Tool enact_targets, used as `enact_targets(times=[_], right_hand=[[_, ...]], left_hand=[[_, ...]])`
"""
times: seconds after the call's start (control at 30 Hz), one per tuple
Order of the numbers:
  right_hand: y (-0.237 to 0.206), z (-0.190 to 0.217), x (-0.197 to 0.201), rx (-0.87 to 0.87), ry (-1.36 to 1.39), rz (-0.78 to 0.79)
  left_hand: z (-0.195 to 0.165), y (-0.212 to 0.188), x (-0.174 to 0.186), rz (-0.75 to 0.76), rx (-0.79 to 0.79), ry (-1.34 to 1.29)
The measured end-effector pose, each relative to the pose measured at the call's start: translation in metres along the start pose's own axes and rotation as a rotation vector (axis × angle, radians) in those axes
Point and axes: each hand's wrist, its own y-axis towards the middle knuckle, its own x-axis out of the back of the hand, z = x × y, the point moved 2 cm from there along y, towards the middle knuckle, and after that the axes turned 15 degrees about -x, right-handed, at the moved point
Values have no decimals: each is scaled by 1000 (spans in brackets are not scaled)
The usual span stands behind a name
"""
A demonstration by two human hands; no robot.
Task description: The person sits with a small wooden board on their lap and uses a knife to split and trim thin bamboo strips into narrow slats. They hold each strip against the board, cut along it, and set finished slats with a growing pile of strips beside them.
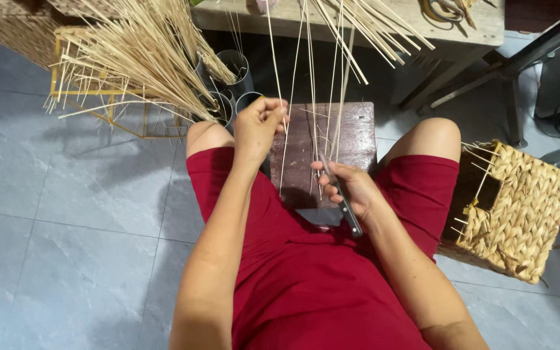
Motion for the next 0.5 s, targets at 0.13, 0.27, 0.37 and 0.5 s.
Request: enact_targets(times=[0.13,0.27,0.37,0.5], right_hand=[[9,16,29,35,50,-47],[13,27,52,86,87,-24],[18,30,64,81,151,0],[27,30,72,59,187,26]], left_hand=[[39,-9,2,-4,164,-97],[71,-21,2,-37,268,-179],[93,-33,-1,-66,396,-237],[116,-34,-7,-106,518,-351]])
